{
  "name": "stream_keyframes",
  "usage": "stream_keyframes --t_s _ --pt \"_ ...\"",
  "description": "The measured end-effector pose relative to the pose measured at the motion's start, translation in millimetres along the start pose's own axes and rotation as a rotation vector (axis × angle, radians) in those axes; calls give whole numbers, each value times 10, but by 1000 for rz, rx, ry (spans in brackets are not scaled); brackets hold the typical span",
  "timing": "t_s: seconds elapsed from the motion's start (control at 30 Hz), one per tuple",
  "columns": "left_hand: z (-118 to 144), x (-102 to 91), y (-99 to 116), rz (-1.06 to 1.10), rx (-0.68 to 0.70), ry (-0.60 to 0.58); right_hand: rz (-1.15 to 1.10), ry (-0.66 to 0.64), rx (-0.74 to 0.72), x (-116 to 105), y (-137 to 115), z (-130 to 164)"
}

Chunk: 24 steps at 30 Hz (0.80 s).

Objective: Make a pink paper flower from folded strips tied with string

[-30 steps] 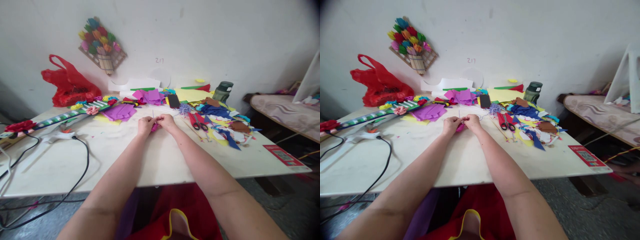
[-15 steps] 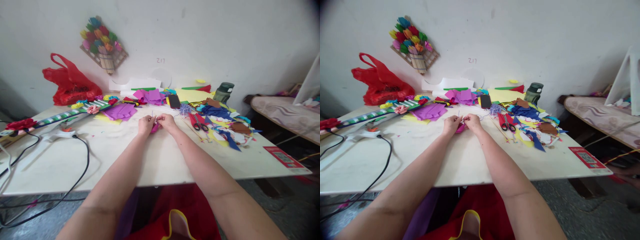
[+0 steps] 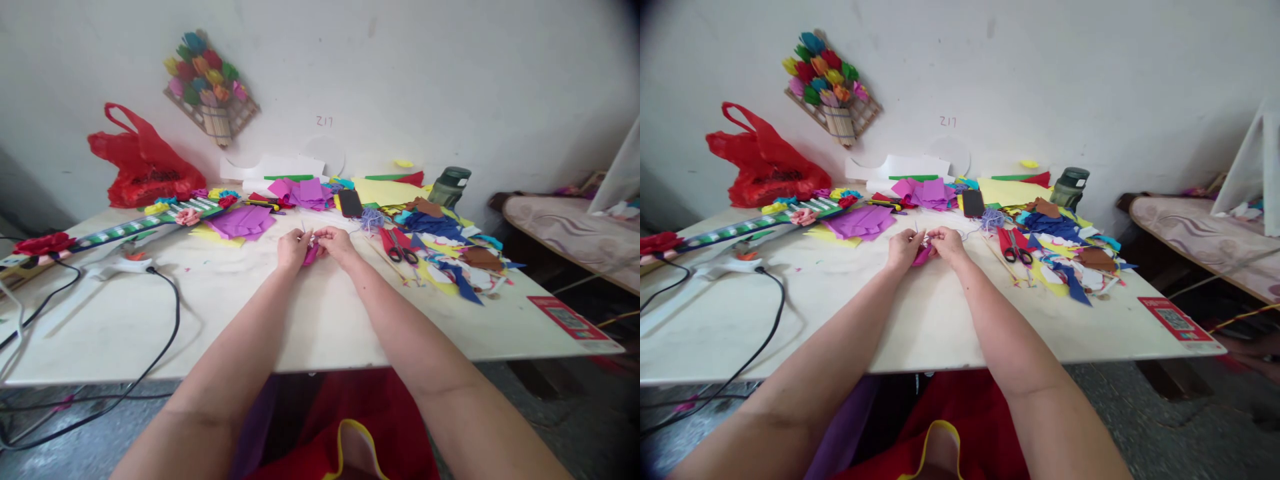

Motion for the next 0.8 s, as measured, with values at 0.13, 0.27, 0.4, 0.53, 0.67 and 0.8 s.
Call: stream_keyframes --t_s 0.13,0.27,0.4,0.53,0.67,0.8 --pt "5 -21 10 -49 -6 12 8 -24 0 22 -7 7" --pt "1 -32 -3 -94 -14 20 27 -67 -20 67 -13 11" --pt "3 -46 -9 -107 -23 25 3 -98 -24 92 -6 18" --pt "15 -50 -5 -56 -19 32 -24 -100 -2 89 23 13" --pt "12 -29 -11 -4 1 29 -15 -115 13 101 38 12" --pt "-1 -52 -4 -17 9 55 10 -147 -1 122 21 18"
Point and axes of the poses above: each hand's wrist, its own z-axis away from the middle knuckle, its own x-axis out of the palm, y = z × x, the point moved 8 cm from there along -z, towards the middle knuckle, and after that the axes turned 1 degree about y, right-handed, at the moved point
